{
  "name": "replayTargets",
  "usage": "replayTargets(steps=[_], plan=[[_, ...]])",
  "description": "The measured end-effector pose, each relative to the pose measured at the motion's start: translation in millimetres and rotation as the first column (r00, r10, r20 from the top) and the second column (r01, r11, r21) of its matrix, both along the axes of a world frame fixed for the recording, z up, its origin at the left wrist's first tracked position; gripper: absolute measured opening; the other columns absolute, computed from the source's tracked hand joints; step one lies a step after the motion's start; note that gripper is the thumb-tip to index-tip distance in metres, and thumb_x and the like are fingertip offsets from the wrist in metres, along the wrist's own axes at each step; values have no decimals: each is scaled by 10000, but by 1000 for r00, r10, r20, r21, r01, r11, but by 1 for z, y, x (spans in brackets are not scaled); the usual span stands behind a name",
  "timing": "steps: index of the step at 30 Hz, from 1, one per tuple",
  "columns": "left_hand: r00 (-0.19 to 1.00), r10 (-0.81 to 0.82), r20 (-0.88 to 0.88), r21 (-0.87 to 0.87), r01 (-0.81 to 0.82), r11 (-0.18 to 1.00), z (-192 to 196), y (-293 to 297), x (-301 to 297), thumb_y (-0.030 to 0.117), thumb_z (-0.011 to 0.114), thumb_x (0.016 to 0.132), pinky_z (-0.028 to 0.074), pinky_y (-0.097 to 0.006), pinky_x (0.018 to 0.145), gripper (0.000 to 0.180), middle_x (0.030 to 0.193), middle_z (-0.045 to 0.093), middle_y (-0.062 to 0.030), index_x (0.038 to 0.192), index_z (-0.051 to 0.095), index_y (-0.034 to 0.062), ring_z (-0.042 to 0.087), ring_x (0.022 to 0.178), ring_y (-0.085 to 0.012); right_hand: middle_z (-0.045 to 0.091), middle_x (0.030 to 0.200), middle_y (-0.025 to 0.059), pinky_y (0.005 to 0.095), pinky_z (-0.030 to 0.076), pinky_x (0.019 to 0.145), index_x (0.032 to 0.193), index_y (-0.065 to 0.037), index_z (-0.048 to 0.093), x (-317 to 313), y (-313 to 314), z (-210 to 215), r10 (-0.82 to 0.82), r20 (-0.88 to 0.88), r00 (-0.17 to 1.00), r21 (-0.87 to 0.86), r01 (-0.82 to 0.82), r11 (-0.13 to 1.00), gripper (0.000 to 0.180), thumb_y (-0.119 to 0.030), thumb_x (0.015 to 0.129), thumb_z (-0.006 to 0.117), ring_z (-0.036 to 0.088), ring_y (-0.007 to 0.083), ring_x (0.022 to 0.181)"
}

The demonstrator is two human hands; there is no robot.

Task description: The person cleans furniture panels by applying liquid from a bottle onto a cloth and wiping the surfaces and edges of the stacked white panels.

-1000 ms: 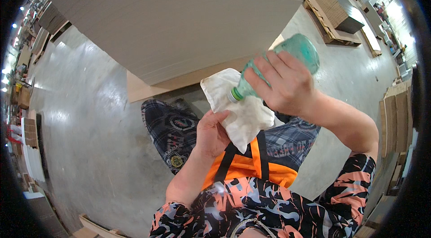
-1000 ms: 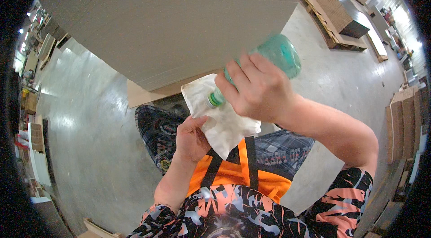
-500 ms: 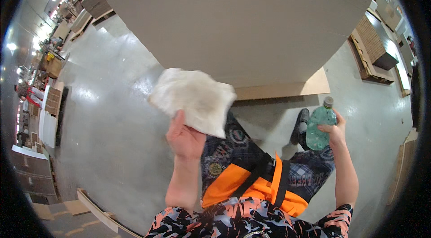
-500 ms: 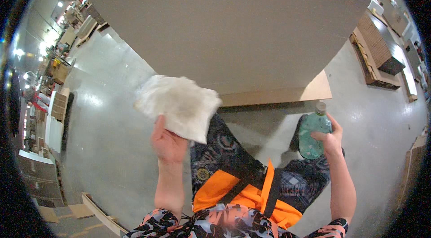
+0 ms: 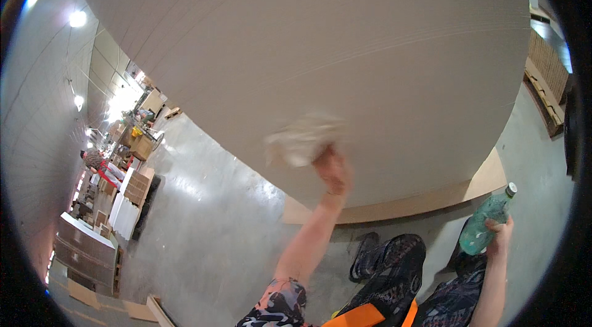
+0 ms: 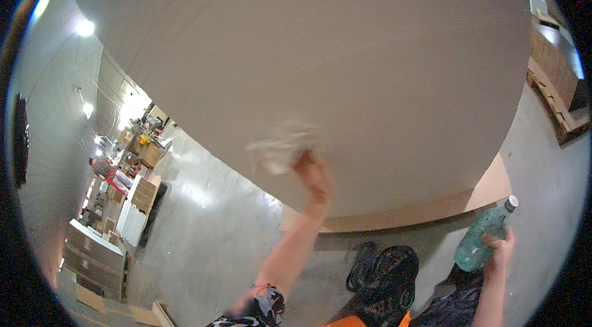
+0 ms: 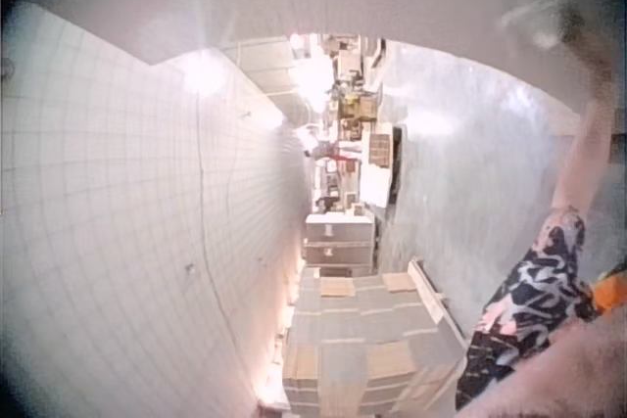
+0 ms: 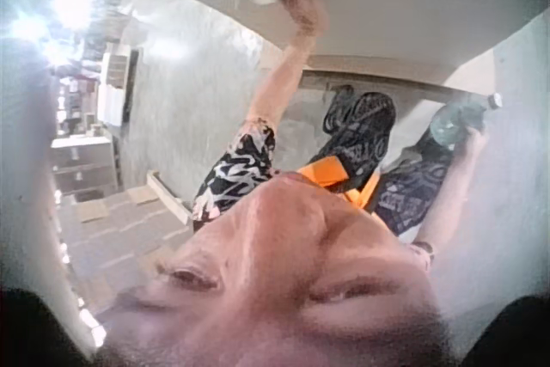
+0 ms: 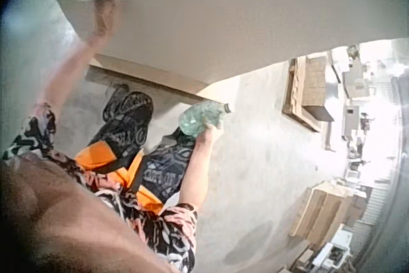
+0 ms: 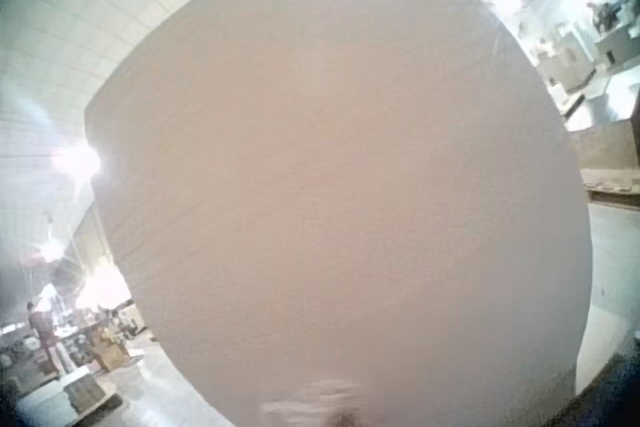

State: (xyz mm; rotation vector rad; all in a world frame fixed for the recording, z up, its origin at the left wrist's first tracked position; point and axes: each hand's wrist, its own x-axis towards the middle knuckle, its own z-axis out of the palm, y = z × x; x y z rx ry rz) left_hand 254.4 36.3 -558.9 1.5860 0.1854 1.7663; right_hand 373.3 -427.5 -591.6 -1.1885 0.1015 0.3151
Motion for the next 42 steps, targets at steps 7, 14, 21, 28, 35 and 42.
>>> replayTargets(steps=[7, 14, 21, 28, 35, 42], plan=[[630, 636, -446, 754, -118, 646, 57, 36, -9, 292, 560, 856, 407, -516, 987, 466, 1175, 613, -162, 1268, 566, 73, 517, 1147, -376, 653, 950, 93, 349, 531, 743, 1083, 16, 592, 1, 19, 6, 52, -32, 998, 20, -52, 998, 559, 114, 535, 560, 647, 228, 803], [584, 790, -186, 760, -424, 492, 179, 58, -55, 296, 606, 822, 145, -532, 1129, 568, 1426, 433, -180, 1358, 514, 132, 385, 1306, -393, 663, 936, 102, 369, 542, 754, 1079, 18, 600, -2, 17, 30, 31, 18, 999, 61, -32, 998, 558, 106, 529, 565, 660, 239, 814], [791, 597, -134, 960, -47, 277, 220, -86, 104, 221, 714, 649, 380, -537, 1042, 606, 1336, 557, -37, 1245, 606, 215, 504, 1229, -259, 646, 948, 111, 334, 542, 714, 1171, 18, 551, -10, 20, 21, -64, -71, 995, 61, 68, 996, 622, 143, 563, 516, 654, 222, 782], [542, 820, -186, 909, -221, 352, 196, 35, 7, 344, 618, 885, 383, -524, 1000, 504, 1357, 549, -120, 1345, 540, 154, 514, 1222, -357, 670, 958, 83, 354, 536, 779, 1105, 7, 607, -8, 6, 26, -50, -71, 996, 60, 55, 997, 568, 142, 554, 617, 662, 218, 858], [473, 872, 130, 942, -333, 40, 189, -26, 53, 286, 599, 847, 234, -604, 1101, 509, 1350, 563, -105, 1329, 572, 124, 459, 1304, -335, 670, 1047, 93, 385, 531, 870, 1146, 3, 618, -6, 3, 16, -65, -72, 995, 77, 70, 995, 559, 165, 611, 637, 658, 221, 942], [807, 590, -24, 999, -10, 54, 220, -199, 231, 256, 698, 793, 233, -596, 1129, 469, 1462, 450, -39, 1253, 630, 193, 411, 1322, -344, 659, 1065, 112, 354, 545, 853, 1219, 37, 583, -16, 14, 4, -93, -161, 983, 138, 115, 984, 625, 197, 616, 623, 659, 230, 941]])
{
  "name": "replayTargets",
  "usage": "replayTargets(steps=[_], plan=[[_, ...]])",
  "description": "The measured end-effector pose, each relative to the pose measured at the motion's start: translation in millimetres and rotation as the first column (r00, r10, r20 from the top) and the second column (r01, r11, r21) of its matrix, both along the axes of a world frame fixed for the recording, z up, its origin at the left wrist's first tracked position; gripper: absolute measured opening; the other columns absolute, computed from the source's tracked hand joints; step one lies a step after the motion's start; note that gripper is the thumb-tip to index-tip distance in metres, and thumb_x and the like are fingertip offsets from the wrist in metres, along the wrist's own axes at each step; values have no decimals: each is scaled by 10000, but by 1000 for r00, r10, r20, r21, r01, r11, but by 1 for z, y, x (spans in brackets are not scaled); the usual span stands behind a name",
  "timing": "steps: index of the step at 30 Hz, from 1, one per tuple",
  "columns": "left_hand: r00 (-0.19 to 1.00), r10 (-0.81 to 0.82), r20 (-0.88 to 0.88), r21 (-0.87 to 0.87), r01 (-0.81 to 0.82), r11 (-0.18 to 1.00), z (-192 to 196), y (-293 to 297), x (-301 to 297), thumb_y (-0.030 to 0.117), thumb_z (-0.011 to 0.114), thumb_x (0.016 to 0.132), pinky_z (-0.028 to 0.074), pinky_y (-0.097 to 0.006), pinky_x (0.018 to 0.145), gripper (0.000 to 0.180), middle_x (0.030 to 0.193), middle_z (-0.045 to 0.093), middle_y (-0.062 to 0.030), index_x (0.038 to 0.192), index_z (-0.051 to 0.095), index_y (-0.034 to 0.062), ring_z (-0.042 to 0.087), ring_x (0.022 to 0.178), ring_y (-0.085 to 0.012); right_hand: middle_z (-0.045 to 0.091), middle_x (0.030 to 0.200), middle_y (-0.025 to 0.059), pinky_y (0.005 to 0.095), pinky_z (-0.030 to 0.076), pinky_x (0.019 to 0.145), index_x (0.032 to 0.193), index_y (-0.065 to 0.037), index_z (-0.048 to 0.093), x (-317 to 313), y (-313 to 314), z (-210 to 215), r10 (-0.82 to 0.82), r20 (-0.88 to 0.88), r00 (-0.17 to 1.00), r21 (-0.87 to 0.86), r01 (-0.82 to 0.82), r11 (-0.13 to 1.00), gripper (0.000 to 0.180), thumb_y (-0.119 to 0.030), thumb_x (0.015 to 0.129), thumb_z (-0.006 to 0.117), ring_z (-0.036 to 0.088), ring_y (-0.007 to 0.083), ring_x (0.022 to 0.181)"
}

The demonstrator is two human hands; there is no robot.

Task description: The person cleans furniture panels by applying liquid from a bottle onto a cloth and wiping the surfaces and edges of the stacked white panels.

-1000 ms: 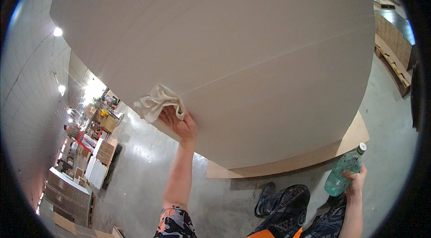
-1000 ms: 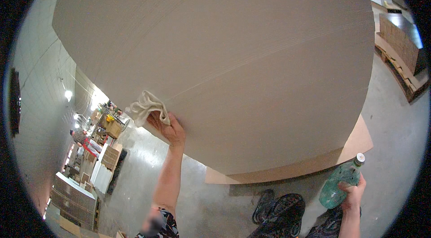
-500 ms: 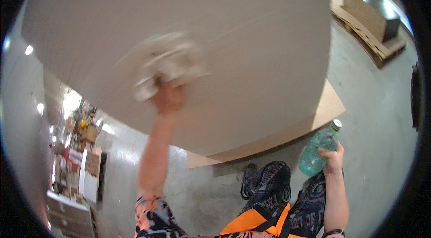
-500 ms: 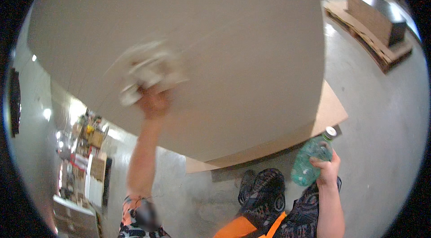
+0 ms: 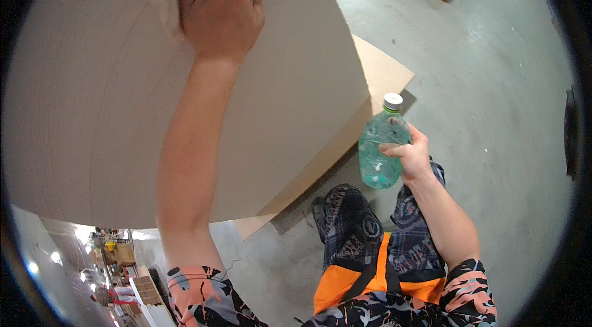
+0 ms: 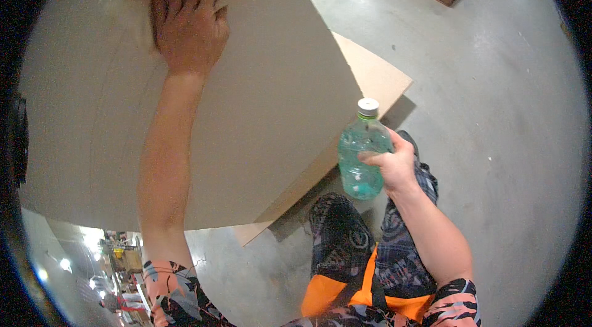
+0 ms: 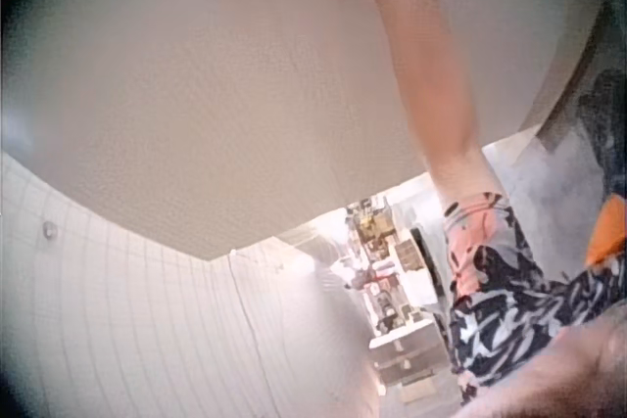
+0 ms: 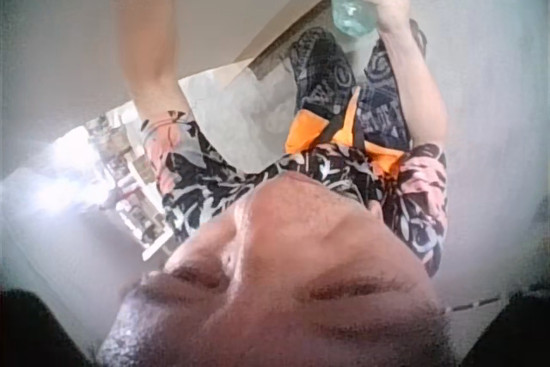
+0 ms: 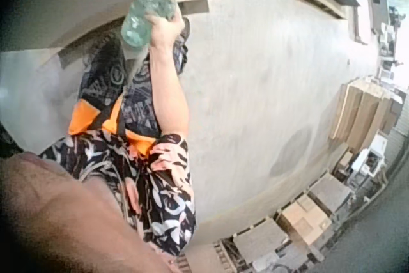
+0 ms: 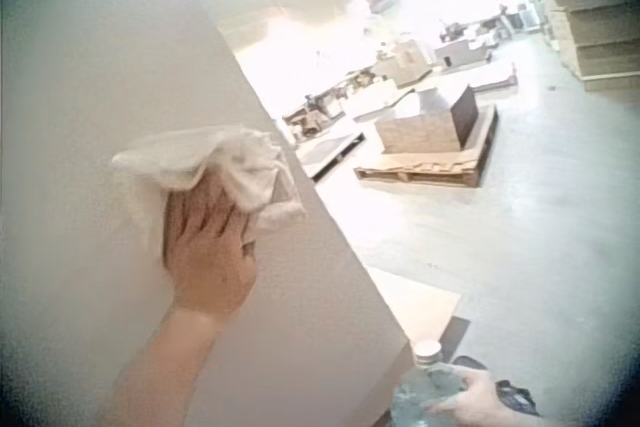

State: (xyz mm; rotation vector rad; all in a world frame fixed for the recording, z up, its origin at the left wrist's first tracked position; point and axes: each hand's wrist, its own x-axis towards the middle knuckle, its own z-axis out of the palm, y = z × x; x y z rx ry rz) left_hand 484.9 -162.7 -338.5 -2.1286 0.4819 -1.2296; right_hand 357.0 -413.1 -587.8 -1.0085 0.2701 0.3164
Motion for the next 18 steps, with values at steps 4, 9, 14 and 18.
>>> replayTargets(steps=[4, 9, 14, 18], plan=[[946, 49, -319, -28, -61, 998, -58, 11, -12, 198, 673, 805, 240, -563, 1149, 496, 1432, 494, 4, 1295, 597, 185, 391, 1354, -305, 657, 1075, 127, 337, 556, 836, 1218, 44, 578, 1, -11, 1, -74, -1, 997, 37, 74, 997, 598, 208, 646, 634, 660, 221, 944], [877, -56, -477, -189, -40, 981, -149, 78, -107, 195, 576, 914, 475, -426, 980, 309, 1309, 575, -68, 1212, 645, 158, 538, 1201, -297, 653, 1099, 122, 364, 548, 877, 1227, 39, 576, -5, -13, 16, -148, -20, 989, 56, 148, 987, 580, 199, 673, 641, 654, 223, 979], [863, -166, -477, -255, 44, 966, -170, 74, -65, 203, 527, 951, 499, -478, 880, 373, 1203, 612, -144, 1317, 549, 134, 605, 1066, -347, 659, 1072, 144, 339, 561, 848, 1227, 67, 561, -11, -8, 23, -145, -51, 988, 85, 149, 985, 569, 191, 680, 656, 672, 212, 922], [768, 209, -606, 80, -202, 976, -188, 8, 29, 237, 522, 935, 445, -528, 1006, 596, 1370, 496, -110, 1487, 316, 330, 530, 1192, -351, 660, 1074, 143, 338, 559, 853, 1226, 74, 559, -8, -10, 22, -214, -27, 976, 50, 215, 975, 555, 195, 691, 645, 671, 217, 935]])
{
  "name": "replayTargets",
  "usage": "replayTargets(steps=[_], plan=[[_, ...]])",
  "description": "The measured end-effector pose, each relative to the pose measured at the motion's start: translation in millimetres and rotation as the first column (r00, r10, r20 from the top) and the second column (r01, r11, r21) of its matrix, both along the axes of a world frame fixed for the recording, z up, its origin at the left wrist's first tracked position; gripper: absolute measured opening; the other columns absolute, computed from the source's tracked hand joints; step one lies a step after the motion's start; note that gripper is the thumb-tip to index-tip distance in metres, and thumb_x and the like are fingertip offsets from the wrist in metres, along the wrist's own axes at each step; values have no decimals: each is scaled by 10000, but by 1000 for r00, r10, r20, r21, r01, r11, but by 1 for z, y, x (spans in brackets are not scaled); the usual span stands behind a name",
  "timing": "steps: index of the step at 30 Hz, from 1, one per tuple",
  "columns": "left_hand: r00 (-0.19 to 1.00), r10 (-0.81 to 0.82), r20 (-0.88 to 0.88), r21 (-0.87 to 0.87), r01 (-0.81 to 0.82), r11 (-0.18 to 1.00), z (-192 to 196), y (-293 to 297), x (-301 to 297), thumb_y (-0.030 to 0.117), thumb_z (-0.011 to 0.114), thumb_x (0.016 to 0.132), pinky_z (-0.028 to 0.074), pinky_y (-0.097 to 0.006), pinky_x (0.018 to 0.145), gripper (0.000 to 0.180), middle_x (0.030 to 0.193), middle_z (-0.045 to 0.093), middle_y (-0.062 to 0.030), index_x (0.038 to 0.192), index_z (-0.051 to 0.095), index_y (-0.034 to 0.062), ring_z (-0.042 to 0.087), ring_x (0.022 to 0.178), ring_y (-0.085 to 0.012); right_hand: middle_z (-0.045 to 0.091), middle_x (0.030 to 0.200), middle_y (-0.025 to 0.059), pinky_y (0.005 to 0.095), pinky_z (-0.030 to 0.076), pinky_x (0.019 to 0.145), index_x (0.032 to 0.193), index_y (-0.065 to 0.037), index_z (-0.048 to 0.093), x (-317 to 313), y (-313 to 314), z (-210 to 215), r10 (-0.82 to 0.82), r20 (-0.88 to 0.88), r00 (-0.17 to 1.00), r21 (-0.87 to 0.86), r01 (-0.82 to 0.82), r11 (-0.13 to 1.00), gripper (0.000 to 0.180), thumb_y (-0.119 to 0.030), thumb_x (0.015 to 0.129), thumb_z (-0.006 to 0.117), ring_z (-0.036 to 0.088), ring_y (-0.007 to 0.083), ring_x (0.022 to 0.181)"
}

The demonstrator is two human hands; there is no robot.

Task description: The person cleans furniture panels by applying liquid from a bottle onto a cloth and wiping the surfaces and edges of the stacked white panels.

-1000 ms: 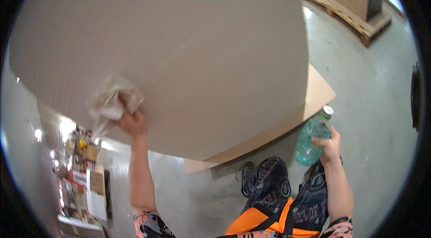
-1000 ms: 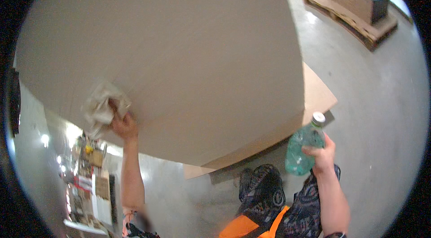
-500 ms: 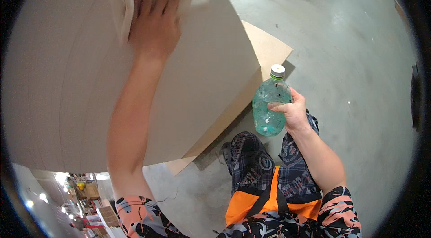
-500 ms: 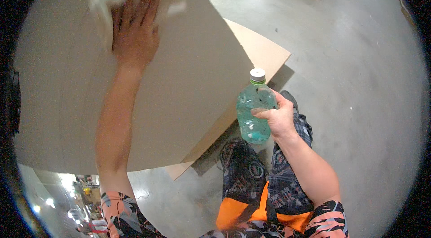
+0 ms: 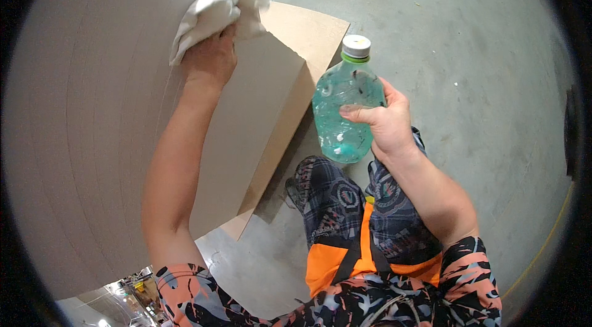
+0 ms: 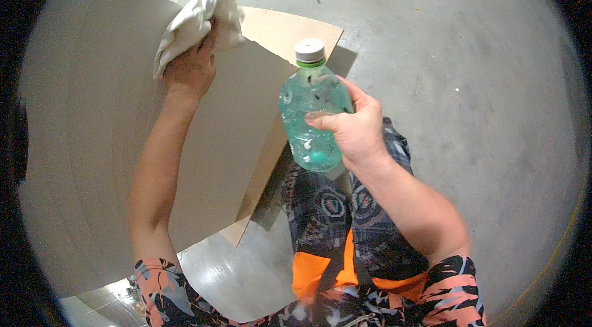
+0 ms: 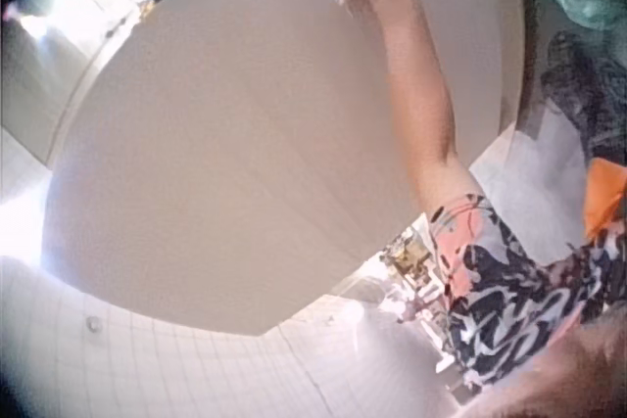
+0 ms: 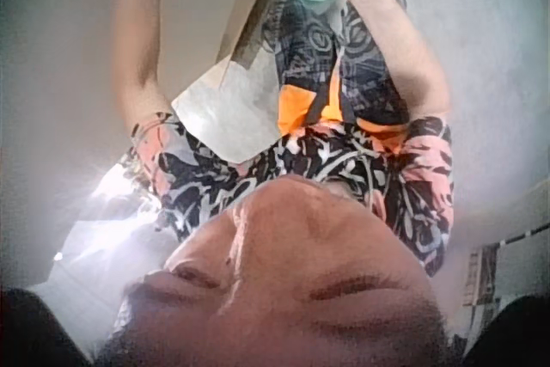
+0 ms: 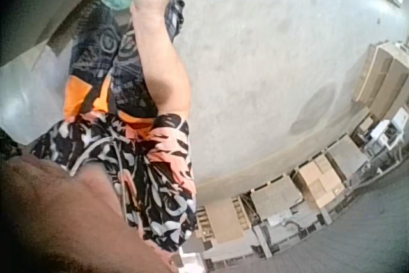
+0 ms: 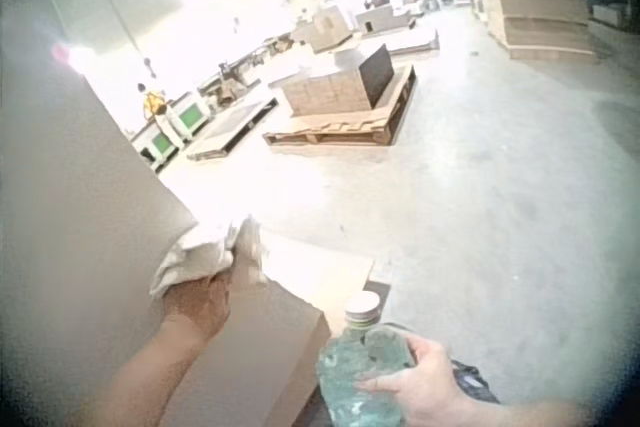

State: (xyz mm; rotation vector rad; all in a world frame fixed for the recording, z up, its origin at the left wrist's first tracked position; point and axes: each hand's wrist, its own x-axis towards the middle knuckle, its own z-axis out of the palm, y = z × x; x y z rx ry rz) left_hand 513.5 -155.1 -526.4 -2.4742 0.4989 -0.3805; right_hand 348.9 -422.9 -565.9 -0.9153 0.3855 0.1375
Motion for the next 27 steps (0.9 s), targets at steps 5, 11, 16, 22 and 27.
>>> replayTargets(steps=[5, 11, 16, 22, 27], plan=[[983, 59, -176, -182, -92, 979, -40, 43, -72, 336, 499, 969, 397, -464, 1072, 509, 1416, 457, -77, 1443, 366, 204, 482, 1258, -311, 669, 1077, 113, 327, 554, 847, 1233, 46, 574, 3, -2, 6, 13, -41, 999, 1, -13, 1000, 588, 182, 672, 687, 660, 191, 961], [805, 311, -505, -85, -405, 910, -77, 103, -176, 214, 494, 954, 381, -450, 1074, 471, 1408, 471, -112, 1413, 419, 137, 464, 1287, -304, 671, 1081, 110, 322, 552, 850, 1218, 36, 586, 2, -2, 4, 4, -17, 1000, -11, -4, 1000, 587, 182, 662, 702, 658, 188, 968], [955, 106, -278, 33, -101, 994, -120, 38, -64, 170, 524, 915, 396, -424, 1070, 474, 1407, 477, -134, 1385, 474, 130, 484, 1275, -304, 671, 1086, 101, 324, 553, 848, 1215, 27, 593, 2, -2, 7, -43, -68, 997, -15, 42, 999, 604, 199, 647, 706, 653, 191, 986], [968, 66, -242, -64, -83, 994, -124, 5, -8, 235, 429, 973, 379, -527, 1059, 442, 1369, 508, -162, 1415, 428, 224, 473, 1283, -352, 672, 1090, 84, 307, 529, 878, 1209, 27, 598, 1, 7, 4, -1, -62, 998, -98, -5, 995, 585, 182, 659, 722, 638, 154, 991], [887, 61, -458, -336, -236, 912, -106, 74, -150, 77, 509, 915, 391, -431, 1068, 425, 1375, 502, -145, 1340, 496, 82, 489, 1241, -316, 675, 1090, 65, 297, 516, 898, 1205, 19, 609, 3, 1, 4, 55, 9, 998, -118, -54, 992, 583, 172, 656, 733, 631, 131, 999]])
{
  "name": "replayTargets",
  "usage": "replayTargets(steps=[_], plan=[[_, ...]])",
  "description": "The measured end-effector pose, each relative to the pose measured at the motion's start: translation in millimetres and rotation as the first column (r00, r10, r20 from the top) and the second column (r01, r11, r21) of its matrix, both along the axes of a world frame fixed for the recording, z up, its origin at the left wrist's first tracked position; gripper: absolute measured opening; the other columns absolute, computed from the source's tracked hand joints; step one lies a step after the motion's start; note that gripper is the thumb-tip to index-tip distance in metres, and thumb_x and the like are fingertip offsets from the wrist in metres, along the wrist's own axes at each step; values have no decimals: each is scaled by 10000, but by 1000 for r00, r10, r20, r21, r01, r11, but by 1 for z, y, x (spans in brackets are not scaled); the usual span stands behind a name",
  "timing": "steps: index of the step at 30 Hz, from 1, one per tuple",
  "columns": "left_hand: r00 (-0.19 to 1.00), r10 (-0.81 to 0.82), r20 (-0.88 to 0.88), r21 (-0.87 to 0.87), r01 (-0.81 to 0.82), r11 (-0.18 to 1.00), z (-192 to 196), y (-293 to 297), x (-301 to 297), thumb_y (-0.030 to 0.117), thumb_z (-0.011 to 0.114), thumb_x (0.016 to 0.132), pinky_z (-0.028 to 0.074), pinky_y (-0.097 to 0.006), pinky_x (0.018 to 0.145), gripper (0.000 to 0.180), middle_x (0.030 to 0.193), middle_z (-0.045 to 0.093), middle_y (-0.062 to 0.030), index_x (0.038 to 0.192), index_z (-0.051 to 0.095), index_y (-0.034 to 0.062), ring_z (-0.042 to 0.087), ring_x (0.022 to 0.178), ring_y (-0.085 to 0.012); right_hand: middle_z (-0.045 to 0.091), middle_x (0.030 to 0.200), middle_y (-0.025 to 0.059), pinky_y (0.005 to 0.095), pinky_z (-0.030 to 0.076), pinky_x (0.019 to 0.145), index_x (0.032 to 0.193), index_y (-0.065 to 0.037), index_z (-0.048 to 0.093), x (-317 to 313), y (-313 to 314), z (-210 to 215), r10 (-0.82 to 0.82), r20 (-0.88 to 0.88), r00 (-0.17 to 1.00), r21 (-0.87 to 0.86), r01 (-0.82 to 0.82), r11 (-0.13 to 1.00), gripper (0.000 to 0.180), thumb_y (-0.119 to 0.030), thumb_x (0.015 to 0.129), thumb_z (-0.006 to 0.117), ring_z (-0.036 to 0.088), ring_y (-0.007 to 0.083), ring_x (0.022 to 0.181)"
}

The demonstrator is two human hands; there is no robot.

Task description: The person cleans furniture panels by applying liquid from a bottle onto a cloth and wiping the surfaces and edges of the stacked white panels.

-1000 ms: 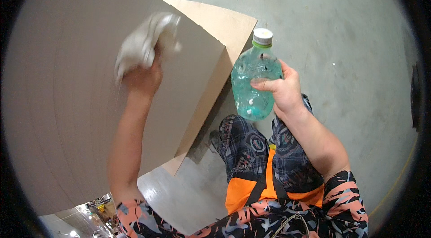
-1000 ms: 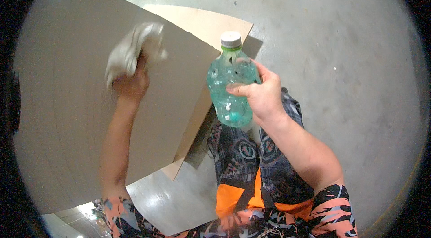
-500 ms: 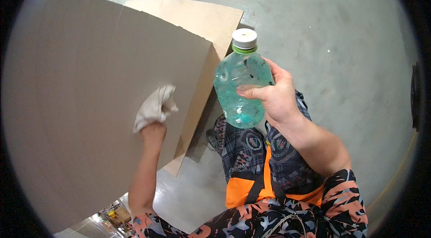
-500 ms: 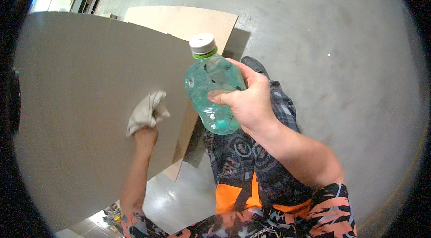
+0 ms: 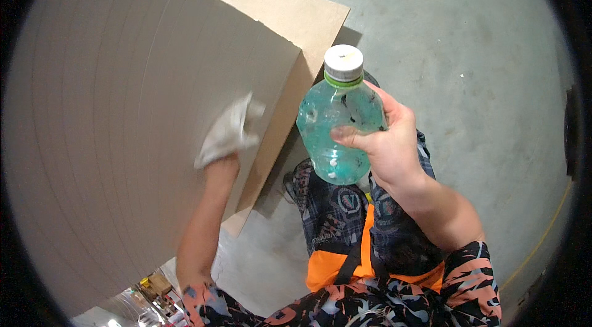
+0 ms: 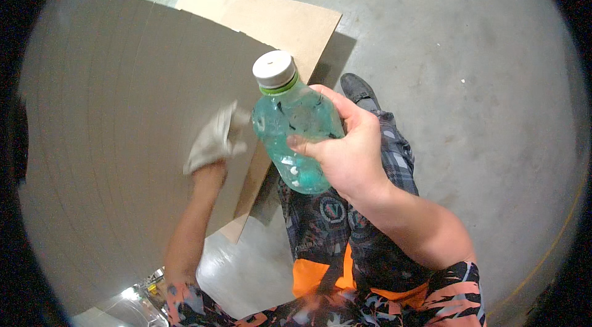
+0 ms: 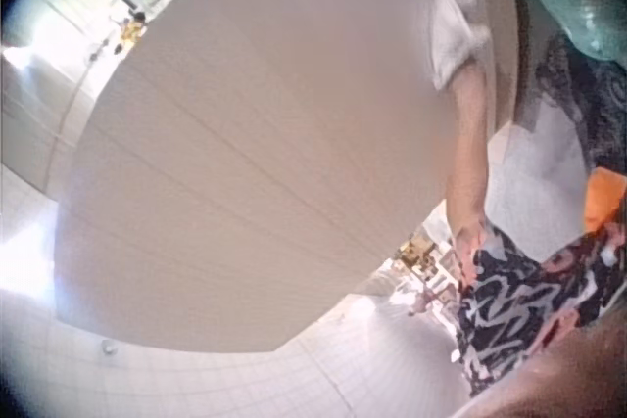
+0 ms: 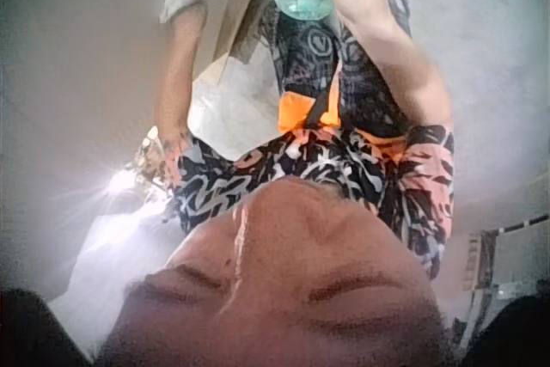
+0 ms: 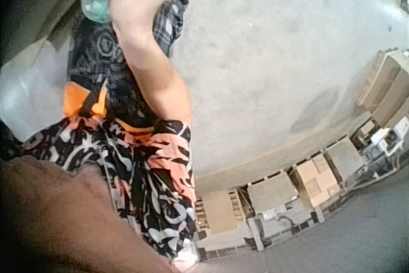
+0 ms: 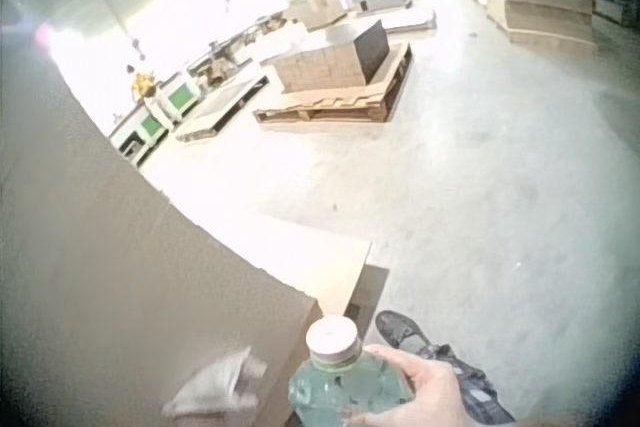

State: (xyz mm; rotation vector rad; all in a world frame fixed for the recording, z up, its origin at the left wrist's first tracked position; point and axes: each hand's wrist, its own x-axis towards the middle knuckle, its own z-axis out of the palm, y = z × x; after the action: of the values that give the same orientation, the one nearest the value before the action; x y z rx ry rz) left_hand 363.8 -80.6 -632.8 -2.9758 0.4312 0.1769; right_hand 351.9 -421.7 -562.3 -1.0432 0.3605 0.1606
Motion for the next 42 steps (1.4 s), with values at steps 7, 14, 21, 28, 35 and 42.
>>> replayTargets(steps=[7, 14, 21, 28, 35, 42], plan=[[977, 76, -198, 368, 2, 930, -13, 19, 1, 219, 467, 908, 362, -473, 1074, 466, 1385, 508, -156, 1352, 518, 91, 470, 1278, -325, 675, 1085, 82, 312, 524, 900, 1218, 29, 597, -2, 0, -3, -70, -40, 997, 10, 70, 997, 595, 188, 657, 716, 644, 163, 993], [995, 95, -13, 152, -92, 984, -24, -105, 127, 217, 423, 957, 256, -473, 1152, 515, 1505, 347, -160, 1460, 363, 126, 343, 1377, -344, 670, 1093, 98, 301, 536, 875, 1206, 30, 606, 0, 8, -11, -42, -53, 998, -2, 42, 999, 596, 205, 642, 680, 654, 176, 969], [989, -2, -147, -377, -54, 925, -99, 44, 11, 204, 528, 937, 358, -343, 1017, 427, 1281, 510, -84, 1345, 462, 97, 472, 1191, -228, 670, 1096, 62, 306, 504, 915, 1216, -1, 614, 0, 13, -6, 10, -45, 999, -93, -14, 996, 617, 183, 637, 726, 622, 153, 1021], [841, 272, -467, -380, -469, 797, -113, 19, 27, 203, 506, 938, 464, -343, 834, 300, 1005, 641, -81, 1173, 623, 57, 589, 965, -219, 638, 1124, 151, 338, 564, 848, 1259, 29, 515, -1, 10, 3, -71, -101, 992, -12, 70, 998, 619, 229, 679, 597, 667, 241, 974], [972, 163, -170, -249, -202, 947, -175, -99, 129, 198, 458, 954, 436, -401, 971, 342, 1208, 597, -141, 1240, 587, 62, 560, 1128, -280, 644, 1081, 129, 357, 547, 847, 1224, 32, 527, 3, 3, 8, -80, -121, 989, -124, 65, 990, 635, 135, 619, 690, 656, 243, 966], [988, -30, -152, -271, -12, 962, -171, -67, 102, 112, 562, 793, 463, -380, 934, 373, 1181, 581, -165, 1161, 584, 54, 579, 1073, -313, 659, 1102, 103, 344, 530, 889, 1237, 30, 559, 0, 14, -4, -52, -119, 992, -44, 47, 998, 647, 154, 624, 726, 647, 206, 985]])
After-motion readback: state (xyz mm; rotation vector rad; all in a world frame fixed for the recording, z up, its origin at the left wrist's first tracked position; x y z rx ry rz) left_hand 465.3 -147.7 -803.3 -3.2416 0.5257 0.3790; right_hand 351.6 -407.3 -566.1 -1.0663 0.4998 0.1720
